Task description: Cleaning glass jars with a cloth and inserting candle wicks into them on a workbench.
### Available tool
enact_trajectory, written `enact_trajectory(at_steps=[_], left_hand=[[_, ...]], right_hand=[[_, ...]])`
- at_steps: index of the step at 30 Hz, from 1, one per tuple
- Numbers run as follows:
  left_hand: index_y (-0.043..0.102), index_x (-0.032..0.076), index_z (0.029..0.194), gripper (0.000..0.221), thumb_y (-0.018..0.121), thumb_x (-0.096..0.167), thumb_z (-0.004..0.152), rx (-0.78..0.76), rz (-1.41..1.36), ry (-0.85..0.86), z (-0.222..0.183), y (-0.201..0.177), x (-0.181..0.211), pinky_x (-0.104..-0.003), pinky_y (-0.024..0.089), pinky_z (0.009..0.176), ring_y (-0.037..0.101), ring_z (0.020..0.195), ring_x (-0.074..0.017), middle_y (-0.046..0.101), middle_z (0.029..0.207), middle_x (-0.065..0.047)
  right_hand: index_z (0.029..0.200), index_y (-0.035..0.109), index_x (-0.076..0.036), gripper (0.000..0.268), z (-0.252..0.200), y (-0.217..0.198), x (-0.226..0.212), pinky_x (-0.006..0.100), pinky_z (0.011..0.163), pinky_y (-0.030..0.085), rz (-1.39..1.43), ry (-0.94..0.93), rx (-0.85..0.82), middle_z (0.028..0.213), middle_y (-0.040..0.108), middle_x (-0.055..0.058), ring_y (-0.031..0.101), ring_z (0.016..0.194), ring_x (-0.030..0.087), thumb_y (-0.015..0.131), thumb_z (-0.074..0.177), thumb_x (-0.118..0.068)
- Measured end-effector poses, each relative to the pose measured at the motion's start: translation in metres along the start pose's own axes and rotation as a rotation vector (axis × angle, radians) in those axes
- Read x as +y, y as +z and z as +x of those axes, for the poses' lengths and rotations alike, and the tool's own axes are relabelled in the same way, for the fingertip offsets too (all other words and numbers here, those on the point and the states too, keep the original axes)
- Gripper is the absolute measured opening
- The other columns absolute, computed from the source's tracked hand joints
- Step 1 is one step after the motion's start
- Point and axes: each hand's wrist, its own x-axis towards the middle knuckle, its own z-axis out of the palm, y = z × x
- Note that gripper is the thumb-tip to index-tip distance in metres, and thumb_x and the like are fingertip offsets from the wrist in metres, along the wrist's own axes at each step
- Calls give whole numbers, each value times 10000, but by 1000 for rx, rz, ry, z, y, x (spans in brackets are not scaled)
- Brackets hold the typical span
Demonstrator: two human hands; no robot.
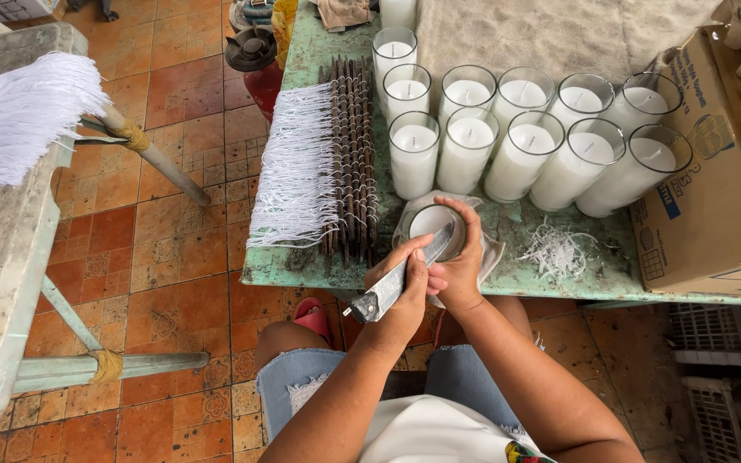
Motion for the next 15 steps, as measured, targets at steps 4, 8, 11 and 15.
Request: enact_trajectory(at_steps=[4, 8, 11, 15], left_hand=[[717, -40, 1162, 266, 517, 43, 1007, -17, 15, 6, 1, -1, 3, -234, 637, 480, 727, 570, -184, 736, 726, -243], [725, -34, 1152, 263, 526, 49, 1002, -40, 32, -24, 1, -2, 7, -249, 642, 486, 727, 567, -191, 733, 715, -232], [736, -17, 1145, 258, 544, 64, 994, -61, 60, -36, 2, -4, 10, -266, 646, 492, 732, 570, -200, 732, 706, -217], [745, 0, 1137, 249, 559, 82, 993, -119, 103, -54, 4, -8, 14, -296, 656, 508, 743, 587, -225, 734, 716, -223]], right_hand=[[1379, 504, -43, 895, 1, -2, 1, 397, 1143, 358, 24, 12, -17, 1330, 627, 151, 550, 1306, 271, 978, 669, -311], [1376, 501, -36, 876, 3, -5, 0, 409, 1127, 376, 31, 1, -46, 1326, 631, 162, 567, 1292, 280, 970, 686, -305], [1377, 497, -36, 865, 5, -8, -2, 403, 1125, 382, 52, 0, -78, 1330, 630, 162, 577, 1286, 275, 968, 694, -281], [1349, 503, -10, 885, 8, -12, -1, 412, 1122, 395, 98, -2, -124, 1302, 641, 190, 598, 1267, 295, 984, 662, -291]])
